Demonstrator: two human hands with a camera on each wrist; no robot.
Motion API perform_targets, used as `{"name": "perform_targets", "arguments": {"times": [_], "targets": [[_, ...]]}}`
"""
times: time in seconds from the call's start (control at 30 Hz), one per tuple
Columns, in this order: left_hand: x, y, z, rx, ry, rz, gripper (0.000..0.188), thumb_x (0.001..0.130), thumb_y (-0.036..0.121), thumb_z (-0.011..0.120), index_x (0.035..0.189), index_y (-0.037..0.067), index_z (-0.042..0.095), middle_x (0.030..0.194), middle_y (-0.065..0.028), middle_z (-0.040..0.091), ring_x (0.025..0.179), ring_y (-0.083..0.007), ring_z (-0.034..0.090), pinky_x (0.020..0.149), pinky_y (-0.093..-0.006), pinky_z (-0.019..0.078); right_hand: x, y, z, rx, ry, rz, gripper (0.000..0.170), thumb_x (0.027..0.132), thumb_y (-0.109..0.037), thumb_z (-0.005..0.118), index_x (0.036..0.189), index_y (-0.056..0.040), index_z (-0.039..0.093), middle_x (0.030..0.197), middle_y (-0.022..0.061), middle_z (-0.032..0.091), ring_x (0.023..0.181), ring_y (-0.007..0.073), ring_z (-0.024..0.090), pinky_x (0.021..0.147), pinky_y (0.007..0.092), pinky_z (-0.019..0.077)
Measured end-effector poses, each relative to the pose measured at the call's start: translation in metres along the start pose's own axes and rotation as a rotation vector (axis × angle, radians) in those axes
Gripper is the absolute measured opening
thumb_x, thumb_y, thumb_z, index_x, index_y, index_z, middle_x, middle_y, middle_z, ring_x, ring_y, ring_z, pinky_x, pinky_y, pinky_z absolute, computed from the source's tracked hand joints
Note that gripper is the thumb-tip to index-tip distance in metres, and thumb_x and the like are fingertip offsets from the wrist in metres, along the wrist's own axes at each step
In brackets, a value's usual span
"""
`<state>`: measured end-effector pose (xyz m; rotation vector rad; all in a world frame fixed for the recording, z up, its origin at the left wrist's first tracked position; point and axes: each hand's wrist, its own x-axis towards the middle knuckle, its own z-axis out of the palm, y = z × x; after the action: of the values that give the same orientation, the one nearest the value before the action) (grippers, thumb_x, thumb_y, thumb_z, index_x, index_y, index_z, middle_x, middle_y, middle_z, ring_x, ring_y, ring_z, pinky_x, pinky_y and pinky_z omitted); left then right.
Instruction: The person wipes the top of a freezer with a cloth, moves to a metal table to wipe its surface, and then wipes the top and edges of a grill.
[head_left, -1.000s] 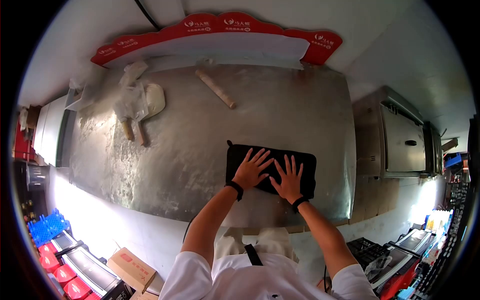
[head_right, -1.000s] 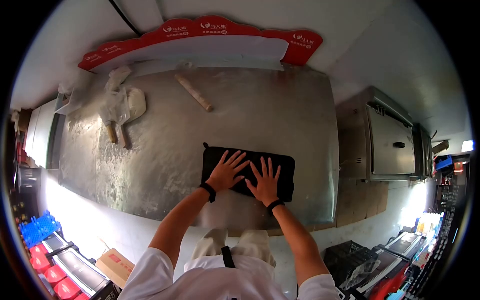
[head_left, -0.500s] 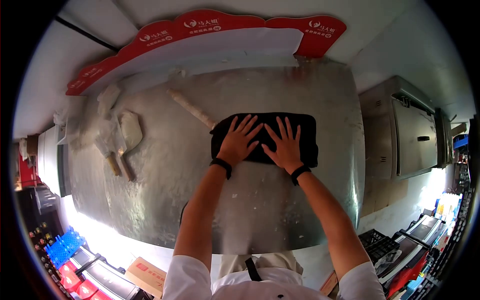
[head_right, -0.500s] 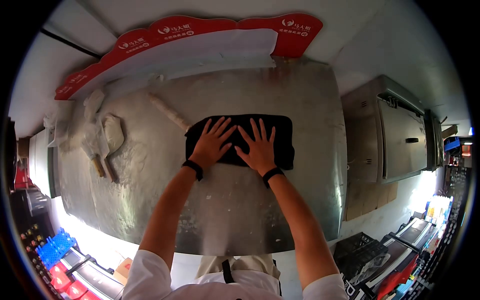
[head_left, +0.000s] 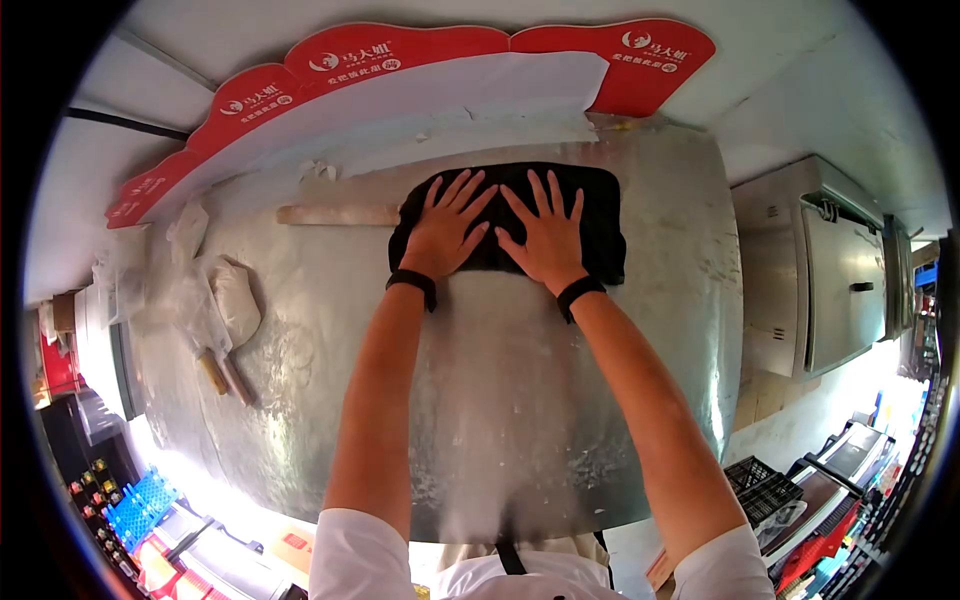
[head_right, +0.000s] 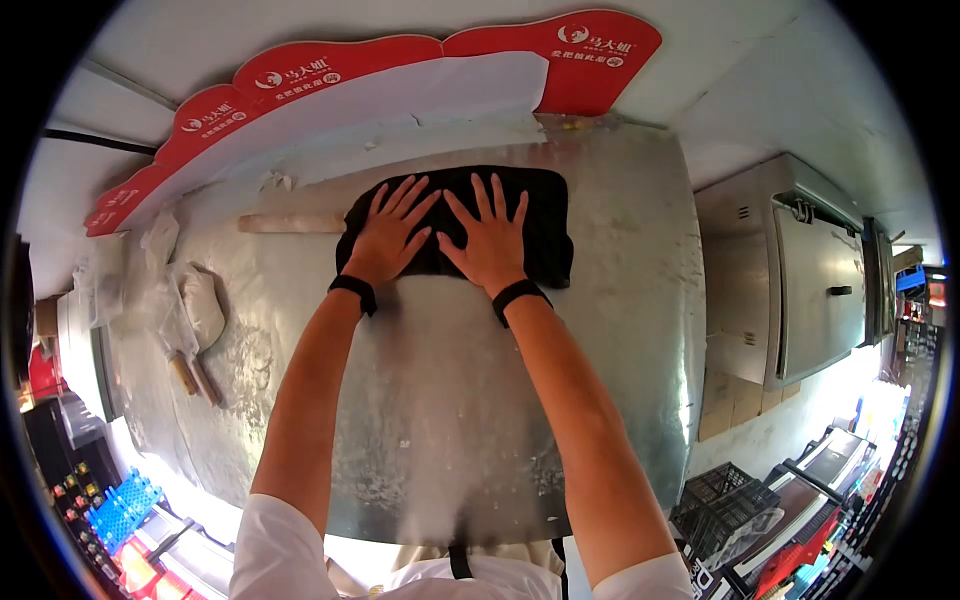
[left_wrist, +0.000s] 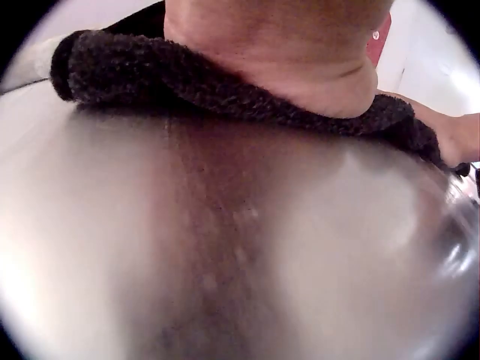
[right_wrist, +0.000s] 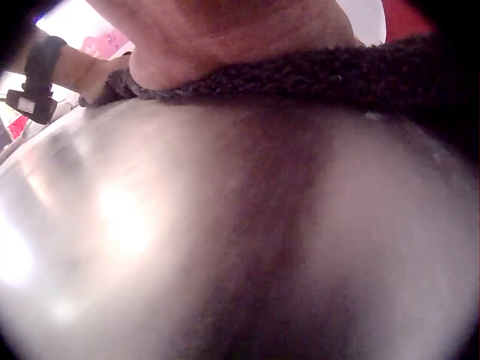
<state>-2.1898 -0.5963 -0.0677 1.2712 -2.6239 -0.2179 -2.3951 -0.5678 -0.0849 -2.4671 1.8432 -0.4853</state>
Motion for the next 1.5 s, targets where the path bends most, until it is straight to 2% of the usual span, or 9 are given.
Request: {"name": "perform_targets", "arguments": {"times": [0.33,0.5,0.57,0.7,0.83,0.9,1.03,1.27,1.5], "targets": [[0.026,-0.032,0.012,0.038,0.108,0.011,0.056,0.101,0.033,0.047,0.154,0.018,0.038,0.160,-0.0096,0.035,0.148,-0.0289,0.029,0.121,-0.0511,0.0173,0.039,0.009,0.022,-0.018,0.119,-0.006,0.063,0.089,-0.054,0.060,0.146,-0.0293,0.050,0.156,0.0128,0.037,0.147,0.0389,0.028,0.113,0.0722,0.0163],[0.028,-0.039,0.025,0.133,0.146,0.022,0.055,0.104,0.030,0.045,0.156,0.021,0.033,0.160,-0.0060,0.035,0.149,-0.0260,0.029,0.122,-0.0493,0.0184,0.044,0.016,0.041,-0.099,0.157,-0.024,0.062,0.094,-0.060,0.051,0.149,-0.0322,0.046,0.159,0.0105,0.035,0.148,0.0374,0.027,0.114,0.0732,0.0130],[0.029,-0.042,0.031,0.163,0.178,0.036,0.053,0.105,0.033,0.041,0.157,0.024,0.032,0.161,-0.0055,0.034,0.149,-0.0260,0.029,0.121,-0.0513,0.0190,0.044,0.016,0.047,-0.229,0.140,0.002,0.062,0.097,-0.064,0.041,0.152,-0.0355,0.039,0.161,0.0075,0.033,0.149,0.0348,0.025,0.114,0.0727,0.0135],[0.016,-0.035,0.038,0.287,0.189,0.011,0.052,0.108,0.039,0.032,0.158,0.029,0.026,0.164,-0.0038,0.027,0.150,-0.0258,0.026,0.120,-0.0577,0.0192,0.031,0.002,0.041,-0.344,0.057,0.075,0.062,0.099,-0.066,0.031,0.155,-0.0387,0.033,0.164,0.0054,0.028,0.152,0.0322,0.021,0.115,0.0719,0.0130],[-0.024,-0.004,0.050,0.382,0.165,-0.049,0.054,0.108,0.044,0.030,0.159,0.029,0.023,0.165,-0.0039,0.024,0.152,-0.0242,0.022,0.118,-0.0628,0.0214,-0.021,-0.007,0.030,-0.339,0.052,0.033,0.062,0.099,-0.066,0.031,0.155,-0.0384,0.032,0.164,0.0053,0.027,0.152,0.0313,0.019,0.116,0.0710,0.0130],[-0.058,0.020,0.048,0.377,0.145,-0.072,0.056,0.105,0.047,0.034,0.157,0.026,0.031,0.163,-0.0049,0.029,0.151,-0.0251,0.025,0.117,-0.0652,0.0221,-0.058,-0.025,0.014,-0.288,0.003,0.012,0.063,0.099,-0.065,0.032,0.155,-0.0371,0.032,0.164,0.0055,0.027,0.152,0.0312,0.018,0.116,0.0707,0.0133],[-0.133,0.076,0.036,0.245,0.136,-0.054,0.058,0.103,0.045,0.041,0.156,0.022,0.034,0.162,-0.0087,0.030,0.151,-0.0286,0.025,0.117,-0.0655,0.0179,-0.140,-0.055,-0.009,-0.149,-0.003,-0.025,0.062,0.099,-0.061,0.039,0.154,-0.0317,0.037,0.163,0.0102,0.027,0.151,0.0354,0.018,0.115,0.0715,0.0126],[-0.270,0.190,0.021,0.068,0.022,-0.059,0.064,0.100,0.043,0.048,0.156,0.018,0.033,0.163,-0.0130,0.026,0.152,-0.0314,0.021,0.118,-0.0650,0.0099,-0.303,-0.110,-0.060,-0.071,-0.109,-0.034,0.065,0.099,-0.060,0.044,0.156,-0.0300,0.034,0.164,0.0117,0.023,0.152,0.0363,0.015,0.116,0.0709,0.0106],[-0.375,0.281,0.016,-0.060,-0.091,-0.027,0.069,0.096,0.041,0.054,0.156,0.015,0.033,0.164,-0.0153,0.023,0.153,-0.0337,0.018,0.118,-0.0664,0.0095,-0.440,-0.152,-0.102,0.019,-0.212,0.018,0.067,0.096,-0.055,0.050,0.156,-0.0272,0.036,0.164,0.0165,0.022,0.152,0.0383,0.015,0.114,0.0721,0.0085]]}}
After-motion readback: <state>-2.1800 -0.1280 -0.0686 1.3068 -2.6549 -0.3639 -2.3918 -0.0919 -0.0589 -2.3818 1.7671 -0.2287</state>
